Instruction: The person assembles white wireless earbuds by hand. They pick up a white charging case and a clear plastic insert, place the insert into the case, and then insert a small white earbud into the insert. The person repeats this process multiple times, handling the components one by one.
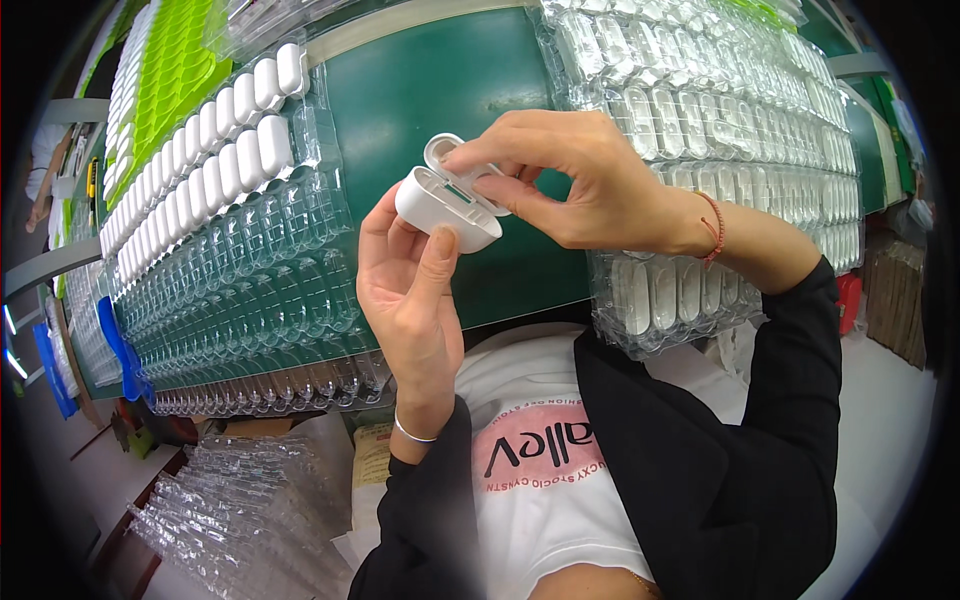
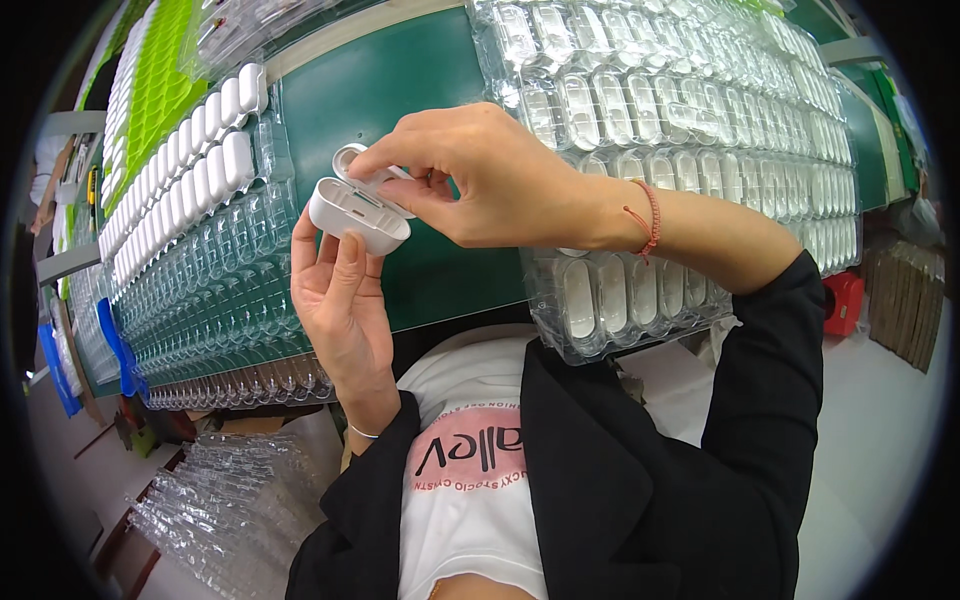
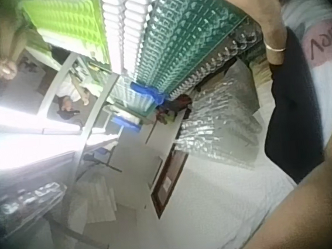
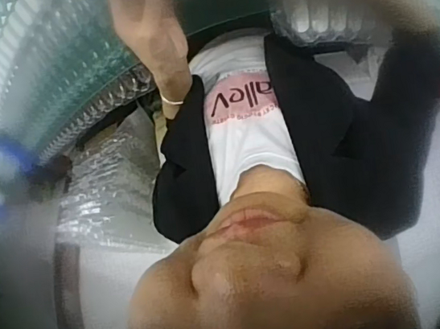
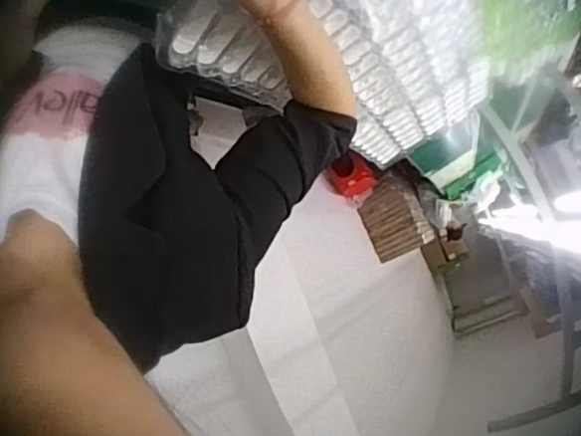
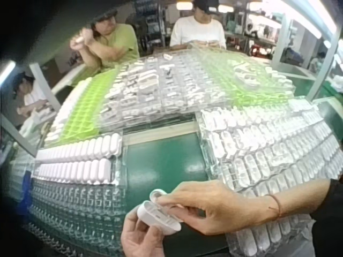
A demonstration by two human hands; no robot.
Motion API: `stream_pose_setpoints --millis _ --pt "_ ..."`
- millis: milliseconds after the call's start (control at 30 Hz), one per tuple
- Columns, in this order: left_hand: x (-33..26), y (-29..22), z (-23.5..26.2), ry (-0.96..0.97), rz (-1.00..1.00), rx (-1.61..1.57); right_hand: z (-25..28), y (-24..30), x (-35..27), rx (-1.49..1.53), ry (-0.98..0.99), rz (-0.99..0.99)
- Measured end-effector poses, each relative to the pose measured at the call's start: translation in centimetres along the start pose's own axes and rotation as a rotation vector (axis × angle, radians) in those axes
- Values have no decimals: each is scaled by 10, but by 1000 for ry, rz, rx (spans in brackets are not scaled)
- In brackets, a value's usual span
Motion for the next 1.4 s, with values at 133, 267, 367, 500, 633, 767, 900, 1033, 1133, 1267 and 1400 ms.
stream_pose_setpoints --millis 133,267,367,500,633,767,900,1033,1133,1267,1400 --pt "-1 -1 1 11 3 -47 0 2 0 -27 -7 26" --pt "1 -1 -5 -9 -19 -6 -1 4 -2 -105 -19 61" --pt "3 -2 -6 -1 -26 31 -1 5 -3 -172 -7 69" --pt "1 1 -4 20 -15 -23 -3 11 -7 -283 28 85" --pt "-1 6 0 78 79 -261 -5 18 -9 -398 30 138" --pt "-4 1 1 74 142 -236 -6 20 -9 -420 -4 208" --pt "-2 3 4 80 146 -211 -6 18 -10 -399 1 166" --pt "-1 1 0 149 144 -319 -4 16 -8 -235 -15 138" --pt "-2 0 0 174 118 -311 -4 15 -6 -134 -53 100" --pt "-5 2 1 129 75 -246 -1 11 -2 -103 20 69" --pt "-12 -6 -2 -6 31 -103 11 31 6 -115 22 113"
Point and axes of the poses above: each hand's wrist, its own x-axis towards the middle knuckle, its own z-axis out of the back of the hand, y = z × x, the point moved 5 cm from there along x, towards the middle knuckle, and after that the axes turned 11 degrees about y, right-handed, at the moved point
